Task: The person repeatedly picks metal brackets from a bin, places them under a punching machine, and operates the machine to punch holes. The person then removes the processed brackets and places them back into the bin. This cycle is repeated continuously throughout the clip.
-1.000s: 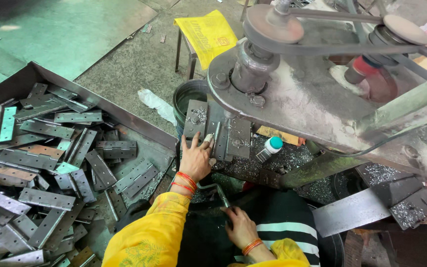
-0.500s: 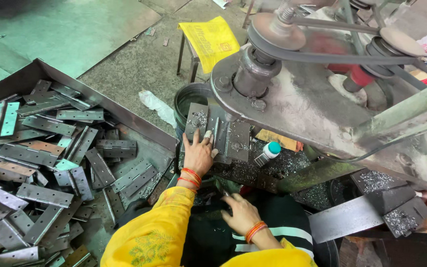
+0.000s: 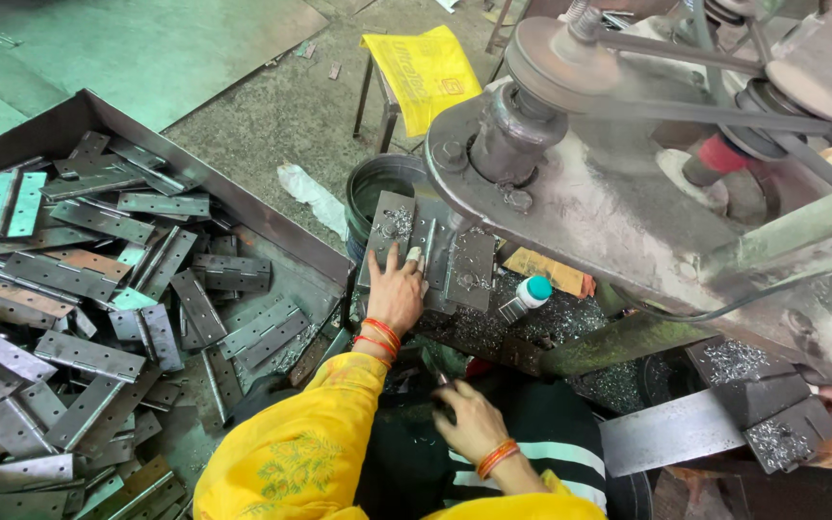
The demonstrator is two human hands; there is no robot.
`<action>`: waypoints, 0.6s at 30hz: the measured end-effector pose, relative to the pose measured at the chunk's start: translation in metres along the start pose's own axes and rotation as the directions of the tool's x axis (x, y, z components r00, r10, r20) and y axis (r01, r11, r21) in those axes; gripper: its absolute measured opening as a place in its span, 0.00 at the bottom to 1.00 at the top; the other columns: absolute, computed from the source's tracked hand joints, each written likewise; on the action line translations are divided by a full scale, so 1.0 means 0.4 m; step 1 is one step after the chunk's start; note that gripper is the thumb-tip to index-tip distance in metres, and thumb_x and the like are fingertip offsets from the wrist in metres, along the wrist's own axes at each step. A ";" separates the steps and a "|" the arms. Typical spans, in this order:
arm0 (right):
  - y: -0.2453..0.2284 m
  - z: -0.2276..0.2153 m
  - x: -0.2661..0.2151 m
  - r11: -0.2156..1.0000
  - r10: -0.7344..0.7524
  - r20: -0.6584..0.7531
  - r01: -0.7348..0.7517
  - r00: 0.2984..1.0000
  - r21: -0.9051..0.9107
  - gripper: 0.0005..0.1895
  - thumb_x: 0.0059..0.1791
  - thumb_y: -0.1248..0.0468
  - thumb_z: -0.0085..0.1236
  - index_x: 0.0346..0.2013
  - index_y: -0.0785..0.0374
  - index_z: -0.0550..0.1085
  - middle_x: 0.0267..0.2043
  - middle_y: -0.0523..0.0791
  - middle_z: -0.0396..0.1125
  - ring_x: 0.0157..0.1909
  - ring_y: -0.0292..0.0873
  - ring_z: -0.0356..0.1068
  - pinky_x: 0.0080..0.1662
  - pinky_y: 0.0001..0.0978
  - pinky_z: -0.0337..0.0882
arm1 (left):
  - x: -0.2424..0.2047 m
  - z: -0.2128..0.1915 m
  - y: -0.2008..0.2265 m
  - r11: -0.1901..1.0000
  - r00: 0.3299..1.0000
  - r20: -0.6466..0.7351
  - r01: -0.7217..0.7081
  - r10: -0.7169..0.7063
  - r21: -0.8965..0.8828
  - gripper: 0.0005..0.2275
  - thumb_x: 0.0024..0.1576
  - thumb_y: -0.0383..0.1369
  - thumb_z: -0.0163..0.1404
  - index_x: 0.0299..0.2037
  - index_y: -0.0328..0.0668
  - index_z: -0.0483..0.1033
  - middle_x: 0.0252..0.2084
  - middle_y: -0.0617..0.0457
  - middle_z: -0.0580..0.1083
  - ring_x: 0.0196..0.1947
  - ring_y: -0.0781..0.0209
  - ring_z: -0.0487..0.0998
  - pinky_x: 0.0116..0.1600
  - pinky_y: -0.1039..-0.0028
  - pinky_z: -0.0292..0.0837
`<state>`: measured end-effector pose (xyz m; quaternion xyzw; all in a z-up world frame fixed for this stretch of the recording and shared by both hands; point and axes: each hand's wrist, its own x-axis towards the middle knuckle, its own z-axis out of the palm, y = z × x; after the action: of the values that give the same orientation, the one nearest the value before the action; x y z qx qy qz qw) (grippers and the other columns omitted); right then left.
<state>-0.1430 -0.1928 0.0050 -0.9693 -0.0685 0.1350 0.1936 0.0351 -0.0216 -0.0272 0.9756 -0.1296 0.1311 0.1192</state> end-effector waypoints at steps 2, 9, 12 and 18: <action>-0.019 -0.039 0.014 0.999 0.014 0.045 -0.012 0.999 -0.046 0.19 0.47 0.56 0.61 0.52 0.51 0.76 0.54 0.46 0.69 0.54 0.53 0.71 0.54 0.44 0.73 | 0.024 0.014 0.004 1.000 0.999 -0.039 0.005 -0.006 -0.006 0.20 0.62 0.41 0.44 0.62 0.45 0.73 0.62 0.56 0.72 0.73 0.44 0.55 0.71 0.32 0.40; 0.031 0.115 -0.032 0.998 -0.028 -0.090 0.024 0.996 -0.055 0.22 0.41 0.61 0.63 0.50 0.53 0.76 0.59 0.49 0.65 0.59 0.54 0.68 0.54 0.45 0.73 | 0.075 0.040 0.004 0.998 0.999 -0.037 0.027 -0.029 -0.060 0.19 0.64 0.41 0.43 0.62 0.46 0.73 0.62 0.58 0.72 0.74 0.45 0.53 0.72 0.32 0.40; 0.084 0.195 -0.034 0.999 -0.039 -0.158 0.038 0.987 -0.012 0.19 0.41 0.62 0.63 0.47 0.52 0.78 0.62 0.47 0.64 0.61 0.52 0.67 0.55 0.44 0.73 | 0.063 0.022 0.003 1.000 0.997 -0.071 0.007 -0.008 -0.010 0.21 0.64 0.42 0.41 0.65 0.45 0.70 0.64 0.57 0.70 0.74 0.43 0.52 0.71 0.31 0.39; 0.073 0.137 -0.015 0.998 -0.068 -0.140 0.067 0.988 -0.013 0.17 0.41 0.61 0.65 0.45 0.54 0.78 0.59 0.50 0.66 0.58 0.56 0.67 0.55 0.45 0.71 | 0.002 -0.019 0.034 0.991 0.996 0.093 -0.015 0.002 0.134 0.25 0.64 0.45 0.38 0.68 0.40 0.64 0.69 0.55 0.64 0.76 0.41 0.45 0.70 0.30 0.35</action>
<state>-0.1622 -0.2011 -0.0536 -0.9744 -0.0880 0.0597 0.1982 0.0305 -0.0325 -0.0172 0.9859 -0.1300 0.0946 0.0466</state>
